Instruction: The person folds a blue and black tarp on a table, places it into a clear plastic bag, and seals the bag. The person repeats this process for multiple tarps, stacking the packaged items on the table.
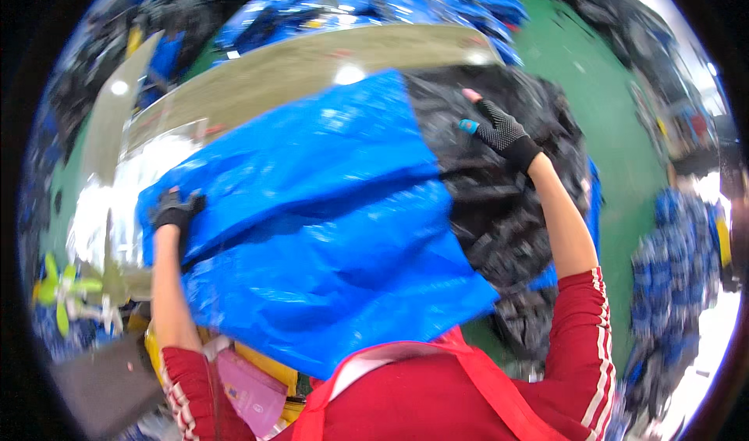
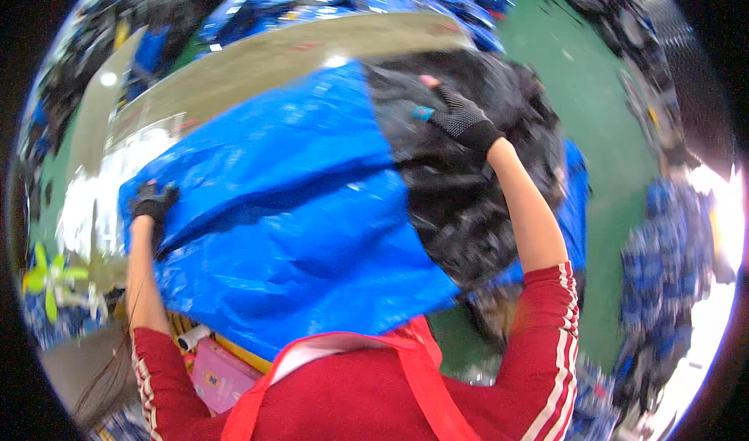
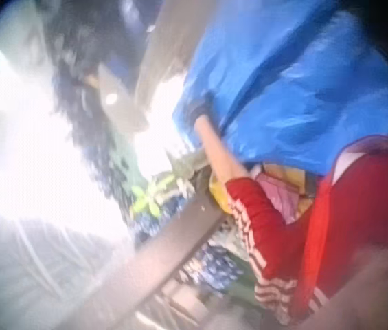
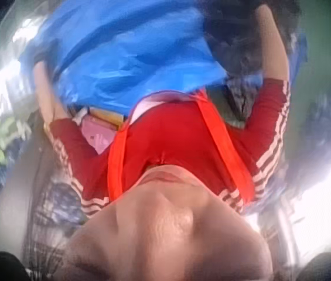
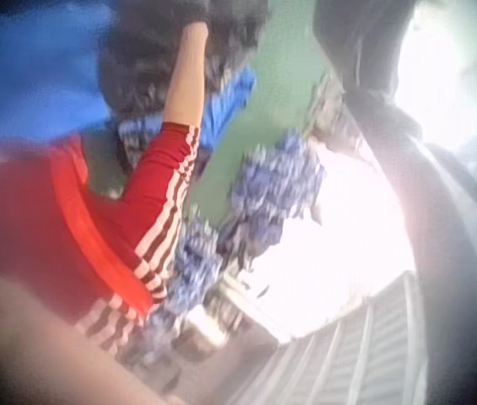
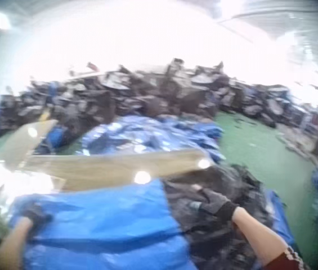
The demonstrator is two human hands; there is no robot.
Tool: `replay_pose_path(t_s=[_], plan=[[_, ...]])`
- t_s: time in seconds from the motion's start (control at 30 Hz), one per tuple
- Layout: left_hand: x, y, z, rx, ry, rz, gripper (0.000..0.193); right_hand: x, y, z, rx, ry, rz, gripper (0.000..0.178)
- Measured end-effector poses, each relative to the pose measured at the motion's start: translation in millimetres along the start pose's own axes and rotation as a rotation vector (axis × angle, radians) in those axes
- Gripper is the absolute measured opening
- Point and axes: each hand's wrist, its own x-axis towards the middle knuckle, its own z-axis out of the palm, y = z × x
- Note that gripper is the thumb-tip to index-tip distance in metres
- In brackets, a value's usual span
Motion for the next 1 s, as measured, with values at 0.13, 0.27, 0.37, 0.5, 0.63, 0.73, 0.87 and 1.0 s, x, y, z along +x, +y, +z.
replay_pose_path(t_s=[0.13,0.27,0.37,0.5,0.63,0.73,0.87,1.0], plan=[[-44.9,114.3,-69.3,-0.161,0.696,0.654,0.061,-158.9,-39.0,-51.9,0.124,-0.212,-0.292,0.090],[-151.2,316.7,-82.5,-0.567,0.794,1.411,0.060,-260.8,-5.4,-4.8,-0.689,0.003,-0.168,0.077],[-223.1,423.1,-69.8,-0.534,0.485,1.738,0.079,-249.5,-13.6,7.0,-0.558,0.052,-0.219,0.020],[-243.0,438.9,-57.1,-0.268,0.846,1.725,0.063,-144.2,-66.7,-28.7,-0.573,0.001,-0.179,0.022],[-184.9,316.9,-43.8,-0.261,0.391,1.766,0.050,0.8,-32.2,-5.4,-0.362,-0.393,-0.010,0.055],[-144.3,148.3,-34.7,-0.233,0.168,1.510,0.041,47.3,42.8,42.6,-0.416,-0.567,-0.046,0.058],[-157.5,-93.6,-23.7,0.010,0.371,1.004,0.027,56.3,114.2,63.7,-0.455,-0.614,0.057,0.073],[-234.1,-193.8,46.3,-0.625,0.186,0.318,0.032,53.5,127.2,49.7,-0.236,-0.613,-0.013,0.060]])
